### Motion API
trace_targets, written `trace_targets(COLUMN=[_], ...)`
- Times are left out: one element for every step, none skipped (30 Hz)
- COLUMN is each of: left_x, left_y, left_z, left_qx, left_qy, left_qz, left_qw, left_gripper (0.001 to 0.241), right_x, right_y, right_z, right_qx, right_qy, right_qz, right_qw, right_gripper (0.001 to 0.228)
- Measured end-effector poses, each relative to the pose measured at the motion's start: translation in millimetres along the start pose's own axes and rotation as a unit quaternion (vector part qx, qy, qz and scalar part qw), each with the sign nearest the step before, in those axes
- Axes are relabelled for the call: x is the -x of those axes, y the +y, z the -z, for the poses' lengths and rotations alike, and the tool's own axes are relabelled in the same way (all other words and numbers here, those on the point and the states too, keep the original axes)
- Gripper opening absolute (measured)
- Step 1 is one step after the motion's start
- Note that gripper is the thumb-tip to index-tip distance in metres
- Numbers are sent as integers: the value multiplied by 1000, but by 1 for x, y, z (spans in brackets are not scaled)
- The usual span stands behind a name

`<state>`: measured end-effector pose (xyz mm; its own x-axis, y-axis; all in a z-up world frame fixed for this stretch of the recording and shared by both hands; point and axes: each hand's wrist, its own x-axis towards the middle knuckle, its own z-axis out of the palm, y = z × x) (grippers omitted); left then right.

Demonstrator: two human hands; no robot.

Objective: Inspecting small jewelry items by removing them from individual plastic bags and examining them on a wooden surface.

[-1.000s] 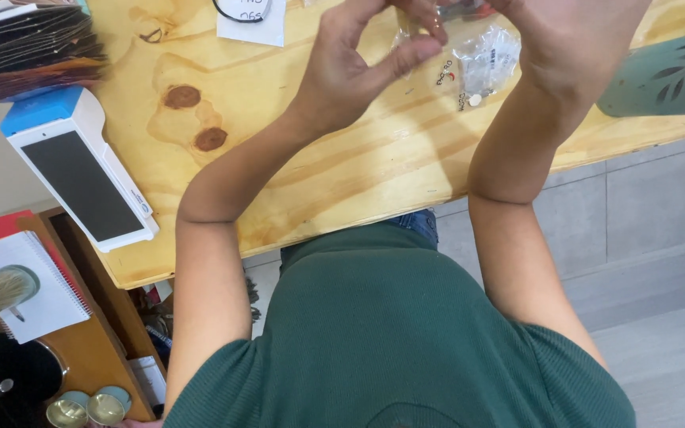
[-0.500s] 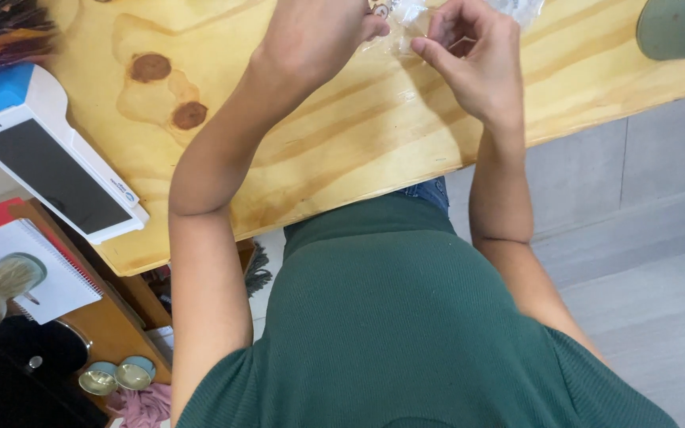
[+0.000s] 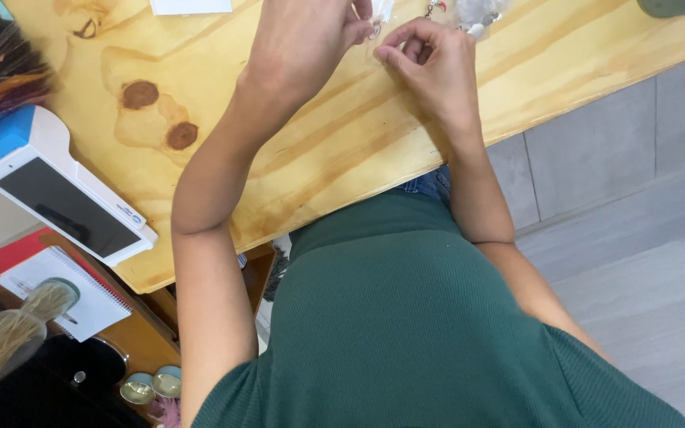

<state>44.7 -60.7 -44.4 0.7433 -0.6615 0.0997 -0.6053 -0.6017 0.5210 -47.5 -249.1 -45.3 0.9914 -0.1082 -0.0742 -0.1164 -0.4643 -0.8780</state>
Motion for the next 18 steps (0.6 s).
trace_targets(left_x=[-1, -1, -1, 0, -1, -2, -3, -4, -3, -3, -6, -3, -4, -7, -4, -2, -7, -5], left_y=[6, 13, 15, 17, 19, 20, 21, 23, 23, 24, 27, 32, 37, 43, 45, 47, 46, 51], left_z=[8, 16, 17, 18, 19, 20, 21, 22, 23, 24, 23, 31, 37, 44, 44, 44, 48, 48], left_qx=[13, 25, 26, 29, 32, 32, 36, 39, 40, 17, -1, 3, 9, 13, 19, 25, 25, 25], left_qy=[-5, -9, -9, -2, 8, 9, 7, 5, 6, 19, 34, 37, 2, -33, -32, -35, -36, -33], left_qz=[0, 0, -1, -18, -35, -38, -40, -41, -46, -47, -54, -64, -29, 5, -22, 13, 39, 3], left_qw=[1000, 1000, 1000, 999, 999, 999, 999, 998, 998, 999, 998, 997, 1000, 999, 999, 999, 998, 999], left_gripper=[17, 22, 22, 22, 23, 23, 13, 10, 10, 16, 22, 22, 27, 34, 34, 26, 24, 24], right_x=[0, 0, -1, -2, -5, -5, -4, -4, -3, -3, -2, -3, -4, -7, -7, -8, -16, -7], right_y=[-5, -10, -3, 4, 11, 11, 12, 12, 8, 4, 1, 6, 11, 18, 22, 26, 29, 26], right_z=[0, 0, 0, 0, 1, 1, 1, 2, 1, 0, 4, -2, -4, -3, -4, -3, -1, 5], right_qx=[3, 7, 8, 12, 18, 20, -1, -21, -19, -64, -104, -98, -86, -74, -64, -30, 6, 17], right_qy=[2, 3, 5, -7, -18, -15, -15, -14, -10, -11, -6, 4, 2, 0, 27, 12, 6, 41], right_qz=[-22, -44, -44, -27, -9, -9, -23, -37, -36, -49, -61, -60, -52, -44, -44, -5, 38, 40], right_qw=[1000, 999, 999, 1000, 1000, 1000, 1000, 999, 999, 997, 993, 993, 995, 996, 997, 999, 999, 998], right_gripper=[8, 8, 8, 9, 13, 13, 10, 8, 8, 12, 20, 20, 19, 20, 20, 20, 21, 21])
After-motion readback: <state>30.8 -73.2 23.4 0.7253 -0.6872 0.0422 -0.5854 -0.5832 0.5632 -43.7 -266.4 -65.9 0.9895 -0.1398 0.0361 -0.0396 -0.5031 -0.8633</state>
